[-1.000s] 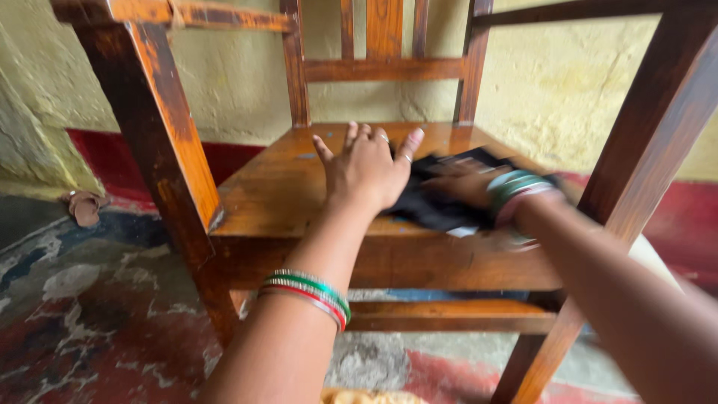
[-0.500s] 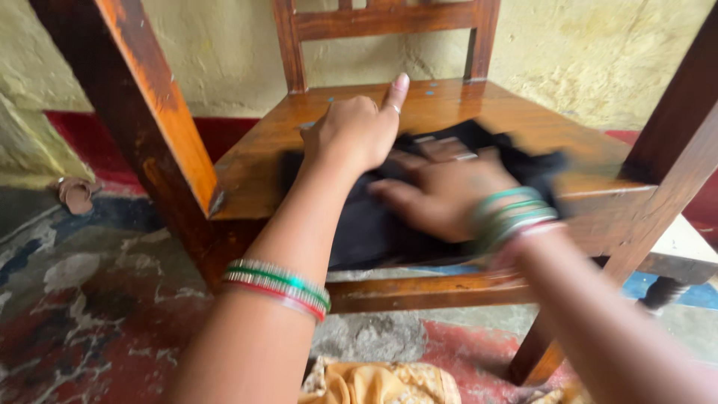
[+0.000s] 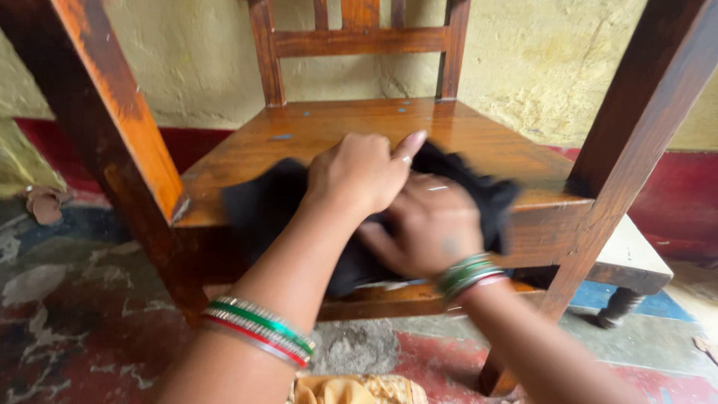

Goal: The person wipes a wooden chair with a black cloth, cleaning the seat, legs, armrests, and backrest. The person moves around the chair to reach different parts and continues wiping until the end of the clip.

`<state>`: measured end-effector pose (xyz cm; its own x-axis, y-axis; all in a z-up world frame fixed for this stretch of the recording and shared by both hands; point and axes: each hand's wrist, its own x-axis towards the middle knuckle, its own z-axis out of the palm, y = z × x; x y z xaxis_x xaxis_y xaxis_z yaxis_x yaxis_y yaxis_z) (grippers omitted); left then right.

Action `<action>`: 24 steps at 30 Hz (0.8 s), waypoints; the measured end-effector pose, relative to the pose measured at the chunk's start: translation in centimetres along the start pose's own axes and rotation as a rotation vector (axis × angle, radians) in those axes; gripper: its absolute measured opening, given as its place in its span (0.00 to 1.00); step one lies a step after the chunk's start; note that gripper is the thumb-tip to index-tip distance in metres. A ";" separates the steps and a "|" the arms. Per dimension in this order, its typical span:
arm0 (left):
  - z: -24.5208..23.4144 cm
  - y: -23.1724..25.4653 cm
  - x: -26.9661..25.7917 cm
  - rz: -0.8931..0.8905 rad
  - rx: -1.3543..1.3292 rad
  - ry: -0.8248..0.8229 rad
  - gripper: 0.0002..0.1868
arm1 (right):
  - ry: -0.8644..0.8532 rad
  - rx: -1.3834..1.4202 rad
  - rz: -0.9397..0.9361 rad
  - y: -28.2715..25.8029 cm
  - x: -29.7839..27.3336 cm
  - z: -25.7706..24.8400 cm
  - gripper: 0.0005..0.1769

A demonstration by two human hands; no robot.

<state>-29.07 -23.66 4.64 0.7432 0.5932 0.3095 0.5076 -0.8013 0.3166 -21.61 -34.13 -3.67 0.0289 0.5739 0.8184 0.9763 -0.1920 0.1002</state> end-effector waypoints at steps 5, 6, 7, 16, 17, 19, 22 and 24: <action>0.2 -0.7 0.2 0.093 0.066 0.108 0.40 | 0.102 -0.233 -0.021 6.8 -4.7 -3.9 0.25; 0.2 -1.5 0.3 0.095 0.063 0.132 0.40 | 0.093 -0.257 -0.028 8.2 -5.9 -4.7 0.28; -0.1 -2.7 0.4 0.095 0.061 0.161 0.39 | 0.087 -0.281 -0.039 9.3 -6.9 -5.0 0.30; -0.8 -12.6 1.0 -0.183 -0.083 -0.055 0.51 | 0.227 -0.208 0.152 2.4 -8.3 3.4 0.45; -0.5 -13.1 1.2 -0.167 -0.061 -0.110 0.54 | 0.209 -0.174 0.132 0.5 -7.1 4.1 0.49; 0.3 -13.7 1.3 -0.064 0.016 -0.128 0.53 | 0.142 -0.092 0.094 -3.4 -4.9 5.1 0.55; 0.3 -14.2 1.6 -0.089 0.042 -0.224 0.54 | 0.044 0.082 0.010 -8.5 -1.7 6.0 0.58; -0.1 -14.4 1.7 -0.134 0.002 -0.248 0.53 | 0.025 0.157 -0.029 -10.2 -0.4 5.5 0.61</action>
<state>-35.20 -11.09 0.67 0.7532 0.6568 0.0359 0.6092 -0.7172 0.3384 -30.38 -28.00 -8.16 -0.0035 0.5570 0.8305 0.9982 -0.0472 0.0359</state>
